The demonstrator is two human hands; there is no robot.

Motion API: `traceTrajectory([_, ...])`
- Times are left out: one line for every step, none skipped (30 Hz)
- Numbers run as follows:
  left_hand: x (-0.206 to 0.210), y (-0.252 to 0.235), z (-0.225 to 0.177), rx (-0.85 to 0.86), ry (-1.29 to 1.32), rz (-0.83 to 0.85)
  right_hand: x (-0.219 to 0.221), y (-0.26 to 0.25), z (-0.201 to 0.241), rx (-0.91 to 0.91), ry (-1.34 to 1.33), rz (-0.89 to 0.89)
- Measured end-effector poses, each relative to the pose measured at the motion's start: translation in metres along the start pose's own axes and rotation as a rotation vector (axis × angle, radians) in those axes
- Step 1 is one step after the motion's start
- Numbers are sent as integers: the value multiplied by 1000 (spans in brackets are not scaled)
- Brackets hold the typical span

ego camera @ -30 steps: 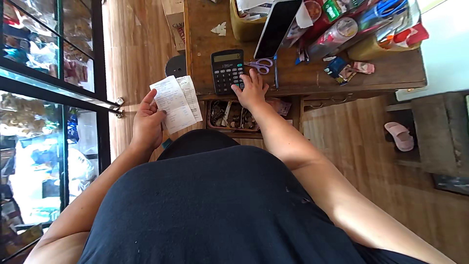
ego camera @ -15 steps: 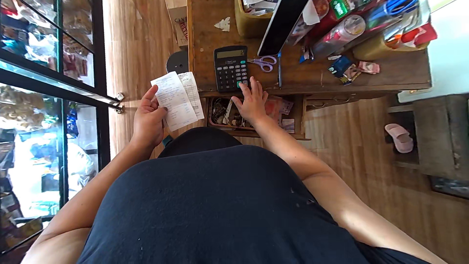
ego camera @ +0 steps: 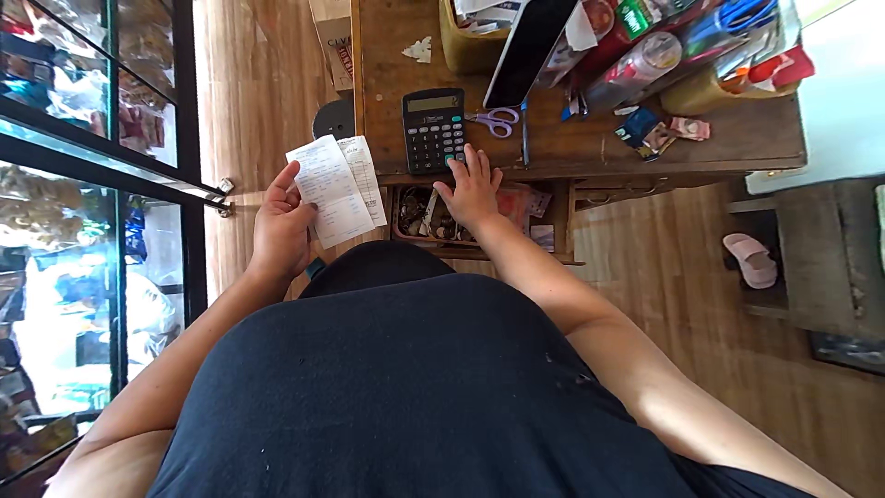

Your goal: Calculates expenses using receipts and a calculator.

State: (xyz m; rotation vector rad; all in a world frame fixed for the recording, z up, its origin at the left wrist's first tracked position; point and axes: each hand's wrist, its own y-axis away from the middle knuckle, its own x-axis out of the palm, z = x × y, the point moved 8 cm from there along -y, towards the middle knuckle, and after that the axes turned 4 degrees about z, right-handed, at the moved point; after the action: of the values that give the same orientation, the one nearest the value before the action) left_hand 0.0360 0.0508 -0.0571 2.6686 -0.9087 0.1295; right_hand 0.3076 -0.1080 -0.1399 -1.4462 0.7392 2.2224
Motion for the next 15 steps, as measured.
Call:
traceTrajectory([-1,0,0,3,4,0,0,1,0,2,1,2])
traceTrajectory([-2,1,0,7,8,-1,0,1,1,7,3,4])
traceTrajectory([-2,2,0,7,6,-3,-1,1,1,16,3,9])
traceTrajectory([-3,3,-1,6,4,-9,-2,1,2,30,4,20])
traceTrajectory([-3,4,-1,4,2,-15,-5,0,4,47,1,35])
traceTrajectory([-3,5,-1,5,3,-15,-8,-1,7,66,0,52])
traceTrajectory([-4,6,-2,6,1,-13,-11,-4,11,80,-4,62])
traceTrajectory([-4,6,-1,6,-2,-11,-14,-6,16,82,-9,68])
traceTrajectory([-5,6,-1,7,-4,-8,-16,-9,21,66,-16,63])
traceTrajectory([-5,6,-1,10,-5,-5,-17,-12,28,40,-25,56])
traceTrajectory([-5,6,-1,11,-4,-1,-16,-16,35,15,-34,60])
traceTrajectory([-5,6,-1,14,1,4,-14,-20,41,-9,-32,73])
traceTrajectory([-4,7,-1,16,1,7,-11,-23,46,-29,-16,88])
traceTrajectory([-4,7,-1,15,-1,7,-7,-27,50,-41,-2,107])
traceTrajectory([-4,8,-1,12,-1,4,-3,-30,52,-42,10,127])
